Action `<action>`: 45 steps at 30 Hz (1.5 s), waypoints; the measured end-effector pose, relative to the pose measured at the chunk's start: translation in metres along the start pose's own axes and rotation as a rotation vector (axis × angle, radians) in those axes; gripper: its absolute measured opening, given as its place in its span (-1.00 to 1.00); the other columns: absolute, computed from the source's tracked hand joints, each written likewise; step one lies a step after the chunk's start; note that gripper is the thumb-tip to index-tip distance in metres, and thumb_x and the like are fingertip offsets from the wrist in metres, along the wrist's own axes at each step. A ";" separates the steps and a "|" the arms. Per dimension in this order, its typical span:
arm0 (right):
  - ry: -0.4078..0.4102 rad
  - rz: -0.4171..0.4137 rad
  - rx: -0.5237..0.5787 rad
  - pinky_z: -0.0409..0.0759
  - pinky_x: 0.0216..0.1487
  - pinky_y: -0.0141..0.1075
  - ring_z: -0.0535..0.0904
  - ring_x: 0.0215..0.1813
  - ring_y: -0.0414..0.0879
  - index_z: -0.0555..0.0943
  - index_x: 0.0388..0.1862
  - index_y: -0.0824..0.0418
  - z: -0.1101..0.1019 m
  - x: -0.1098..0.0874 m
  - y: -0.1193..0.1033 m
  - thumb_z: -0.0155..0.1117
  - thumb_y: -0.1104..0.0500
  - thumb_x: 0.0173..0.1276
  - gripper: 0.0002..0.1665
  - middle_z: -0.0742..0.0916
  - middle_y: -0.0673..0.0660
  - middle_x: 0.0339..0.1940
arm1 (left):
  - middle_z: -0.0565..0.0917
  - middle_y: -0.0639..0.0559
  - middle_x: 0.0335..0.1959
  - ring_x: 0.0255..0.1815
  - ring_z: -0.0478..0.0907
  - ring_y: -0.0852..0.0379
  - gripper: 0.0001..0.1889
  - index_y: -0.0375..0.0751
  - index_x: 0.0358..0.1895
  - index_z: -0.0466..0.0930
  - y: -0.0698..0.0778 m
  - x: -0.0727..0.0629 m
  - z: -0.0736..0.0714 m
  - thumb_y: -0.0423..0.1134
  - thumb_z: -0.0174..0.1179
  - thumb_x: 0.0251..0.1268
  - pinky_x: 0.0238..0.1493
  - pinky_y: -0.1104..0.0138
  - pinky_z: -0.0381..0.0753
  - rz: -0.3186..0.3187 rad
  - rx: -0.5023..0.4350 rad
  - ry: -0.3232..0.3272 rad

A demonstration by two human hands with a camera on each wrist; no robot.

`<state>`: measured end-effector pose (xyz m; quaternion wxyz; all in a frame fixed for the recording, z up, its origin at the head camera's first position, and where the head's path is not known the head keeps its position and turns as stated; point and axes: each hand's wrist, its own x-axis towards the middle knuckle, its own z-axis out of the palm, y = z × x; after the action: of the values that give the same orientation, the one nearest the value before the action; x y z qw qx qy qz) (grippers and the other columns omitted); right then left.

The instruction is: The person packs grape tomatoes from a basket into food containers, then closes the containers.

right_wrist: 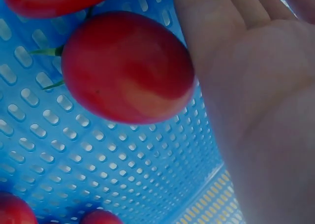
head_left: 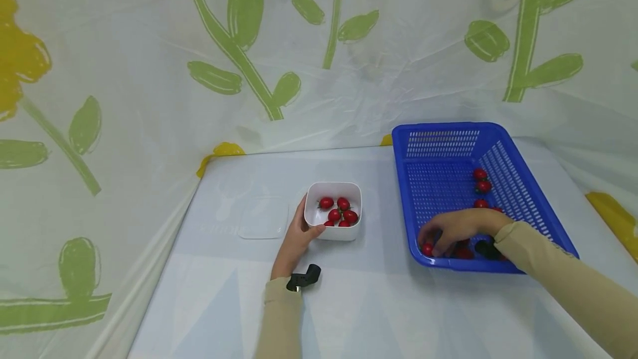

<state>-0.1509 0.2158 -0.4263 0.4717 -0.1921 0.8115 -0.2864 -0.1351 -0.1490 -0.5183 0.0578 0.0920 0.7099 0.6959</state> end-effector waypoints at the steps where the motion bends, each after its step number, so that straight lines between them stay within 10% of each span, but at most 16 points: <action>1: 0.003 -0.002 0.000 0.57 -0.20 -0.26 0.53 -0.23 -0.08 0.54 -0.10 0.06 -0.001 0.000 0.000 0.30 0.18 0.08 -0.65 0.58 0.06 -0.23 | 0.11 0.25 0.32 0.31 0.09 0.13 -0.18 0.35 0.35 -0.06 0.001 0.000 0.000 -0.30 0.20 0.11 0.20 0.21 0.23 -0.001 0.000 -0.001; 14: 0.050 -0.144 0.000 0.54 -0.15 -0.19 0.56 -0.20 -0.06 0.46 0.04 0.14 -0.021 -0.008 0.001 0.22 0.11 0.17 -0.57 0.57 0.10 -0.14 | 0.05 0.01 0.37 0.34 0.01 -0.07 -0.17 0.08 0.40 -0.13 0.026 -0.003 0.001 -0.38 0.16 0.12 0.24 0.10 0.15 0.005 -0.016 -0.016; 45: 0.534 -0.215 0.052 0.55 -0.23 -0.13 0.53 -0.28 0.05 0.43 0.07 0.11 -0.025 -0.028 -0.010 0.23 -0.07 0.16 -0.48 0.55 0.14 -0.08 | 0.05 -0.03 0.37 0.33 0.03 -0.07 -0.18 0.07 0.41 -0.13 0.027 -0.006 0.007 -0.36 0.15 0.13 0.21 0.10 0.19 -0.021 0.006 -0.011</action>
<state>-0.1592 0.2322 -0.3915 0.2130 -0.1824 0.8743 -0.3961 -0.1261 -0.1433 -0.4920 0.0685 0.0885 0.7124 0.6928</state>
